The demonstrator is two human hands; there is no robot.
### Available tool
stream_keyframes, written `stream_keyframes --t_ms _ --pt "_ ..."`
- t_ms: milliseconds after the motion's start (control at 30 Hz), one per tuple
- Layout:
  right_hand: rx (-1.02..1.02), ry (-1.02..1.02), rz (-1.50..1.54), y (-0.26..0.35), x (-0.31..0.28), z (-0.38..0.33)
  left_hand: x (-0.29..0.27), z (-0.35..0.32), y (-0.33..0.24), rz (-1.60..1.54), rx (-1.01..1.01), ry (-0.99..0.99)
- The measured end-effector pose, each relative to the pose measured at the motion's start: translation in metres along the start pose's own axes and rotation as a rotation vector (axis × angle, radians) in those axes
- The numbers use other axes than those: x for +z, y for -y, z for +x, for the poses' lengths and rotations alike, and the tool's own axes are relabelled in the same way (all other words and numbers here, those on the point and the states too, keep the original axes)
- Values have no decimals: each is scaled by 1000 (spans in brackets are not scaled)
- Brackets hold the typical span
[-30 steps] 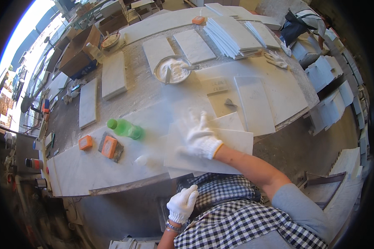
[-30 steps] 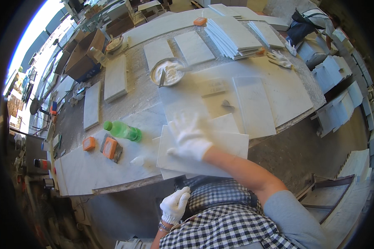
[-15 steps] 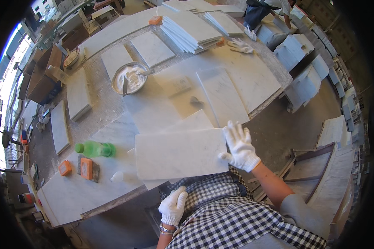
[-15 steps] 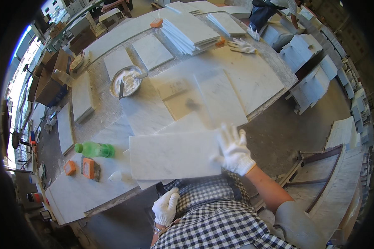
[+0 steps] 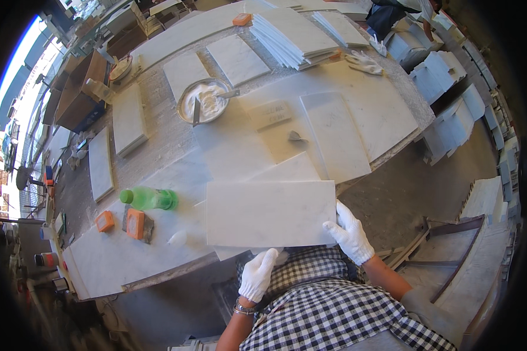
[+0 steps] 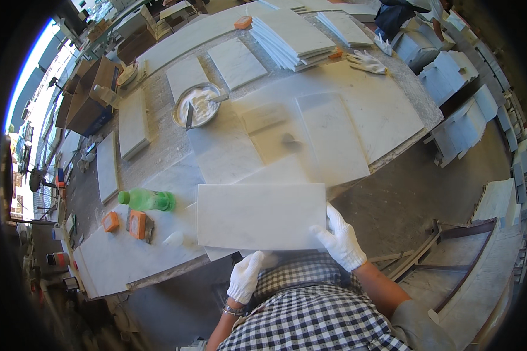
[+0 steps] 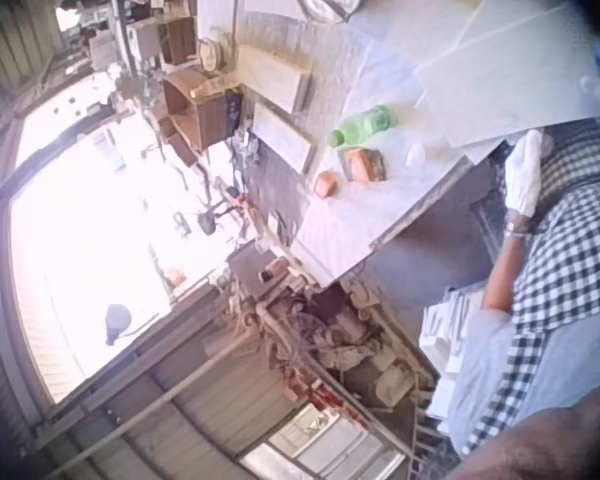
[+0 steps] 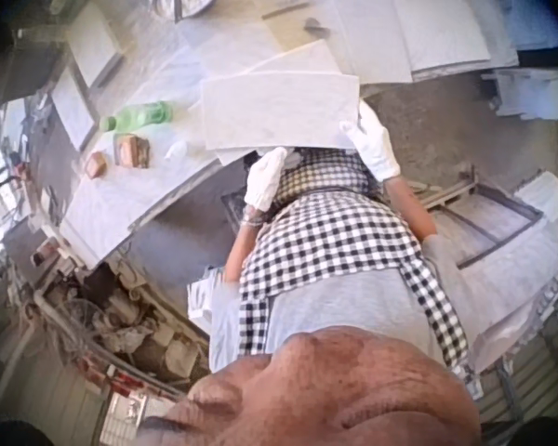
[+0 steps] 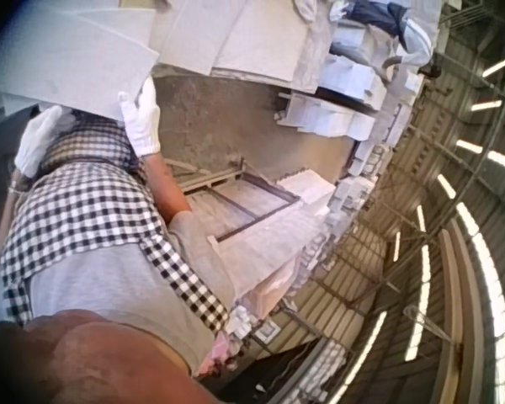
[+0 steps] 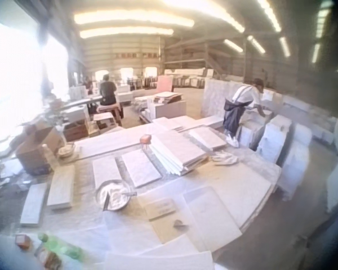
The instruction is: The person repeatedly wipes the surfaces of white rectangular tiles with gloved hands, turning them over and moving them on a workbench. The person also uses a green bottle to apply liquid to the tiles during the process.
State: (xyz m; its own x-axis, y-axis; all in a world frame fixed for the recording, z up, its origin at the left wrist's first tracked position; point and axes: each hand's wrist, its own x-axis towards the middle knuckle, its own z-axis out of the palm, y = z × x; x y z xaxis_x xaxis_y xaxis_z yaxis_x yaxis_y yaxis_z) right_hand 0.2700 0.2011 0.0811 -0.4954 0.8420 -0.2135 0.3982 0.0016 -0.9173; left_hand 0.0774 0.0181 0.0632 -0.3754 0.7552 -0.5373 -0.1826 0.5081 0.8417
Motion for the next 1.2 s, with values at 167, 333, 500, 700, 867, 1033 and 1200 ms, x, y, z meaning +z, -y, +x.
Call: stream_keyframes --t_ms 167,333,500,700,867,1033,1200 --pt "186 27 321 18 4 -11 -3 2 16 -70 -165 -10" --pt "219 50 357 14 6 -32 3 -1 26 -673 -47 -57" --pt "408 260 656 -4 8 -46 -5 5 26 -1001 -73 -75" --pt "464 325 701 -31 15 -43 -7 6 18 -951 -15 -80" --pt "369 294 592 -34 4 -36 0 2 -5 -878 90 -115" --pt "352 86 908 -27 -24 -23 0 19 -20 -808 67 68" --pt "188 43 835 -25 -46 -19 10 36 -17 -861 -31 189"
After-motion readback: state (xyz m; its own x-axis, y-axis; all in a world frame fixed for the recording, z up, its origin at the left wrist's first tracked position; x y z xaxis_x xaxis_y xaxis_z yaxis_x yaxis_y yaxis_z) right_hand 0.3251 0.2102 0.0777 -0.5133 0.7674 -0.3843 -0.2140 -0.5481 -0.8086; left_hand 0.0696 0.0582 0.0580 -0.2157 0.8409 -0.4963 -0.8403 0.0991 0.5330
